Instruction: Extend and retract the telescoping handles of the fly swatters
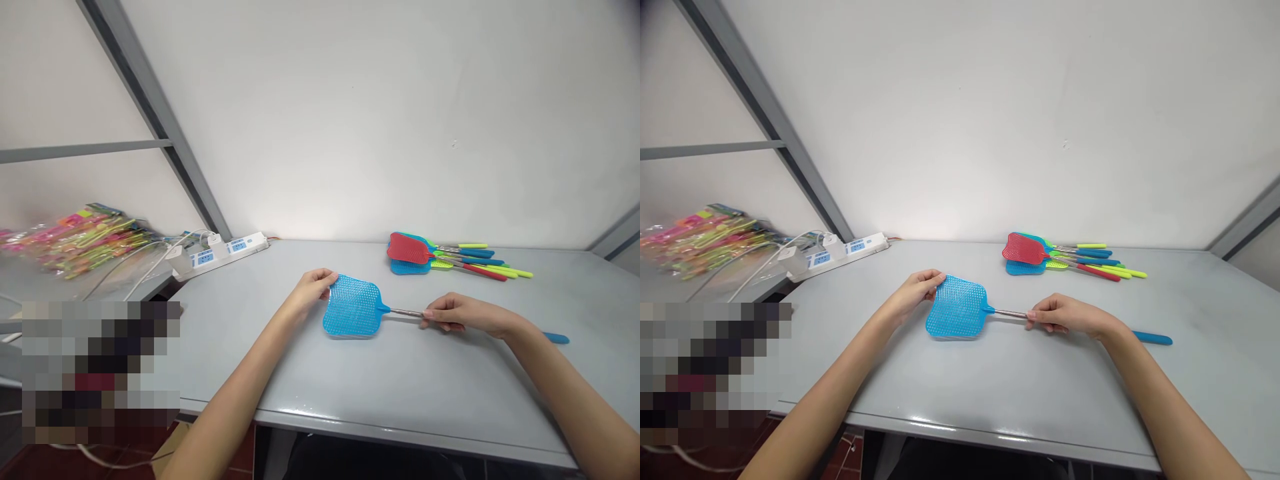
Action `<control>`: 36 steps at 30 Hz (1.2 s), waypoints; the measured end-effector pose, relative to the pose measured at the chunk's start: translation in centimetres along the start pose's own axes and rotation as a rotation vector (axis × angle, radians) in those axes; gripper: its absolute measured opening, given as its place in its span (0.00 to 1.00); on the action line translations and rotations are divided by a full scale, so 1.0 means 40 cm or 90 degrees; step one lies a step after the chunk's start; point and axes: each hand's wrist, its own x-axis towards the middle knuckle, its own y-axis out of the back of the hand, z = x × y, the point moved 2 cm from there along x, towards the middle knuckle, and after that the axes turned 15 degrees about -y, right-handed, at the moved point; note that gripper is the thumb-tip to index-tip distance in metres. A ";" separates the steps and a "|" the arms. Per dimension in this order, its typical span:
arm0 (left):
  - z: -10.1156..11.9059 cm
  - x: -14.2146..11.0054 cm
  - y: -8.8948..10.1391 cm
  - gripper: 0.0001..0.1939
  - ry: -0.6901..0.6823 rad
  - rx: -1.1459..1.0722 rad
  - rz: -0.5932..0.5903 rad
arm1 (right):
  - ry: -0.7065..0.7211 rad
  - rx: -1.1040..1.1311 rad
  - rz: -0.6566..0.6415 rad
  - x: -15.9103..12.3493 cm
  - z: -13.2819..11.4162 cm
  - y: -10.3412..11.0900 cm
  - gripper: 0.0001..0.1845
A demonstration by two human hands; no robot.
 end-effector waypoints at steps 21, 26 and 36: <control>0.002 -0.002 -0.002 0.14 -0.017 -0.002 0.008 | 0.006 0.015 -0.009 -0.001 0.005 0.006 0.22; 0.007 -0.002 -0.002 0.14 -0.032 0.005 0.002 | 0.005 0.013 -0.011 -0.004 0.005 0.006 0.22; 0.011 0.007 -0.002 0.14 -0.074 0.063 -0.001 | -0.010 0.003 0.013 -0.014 -0.003 0.006 0.23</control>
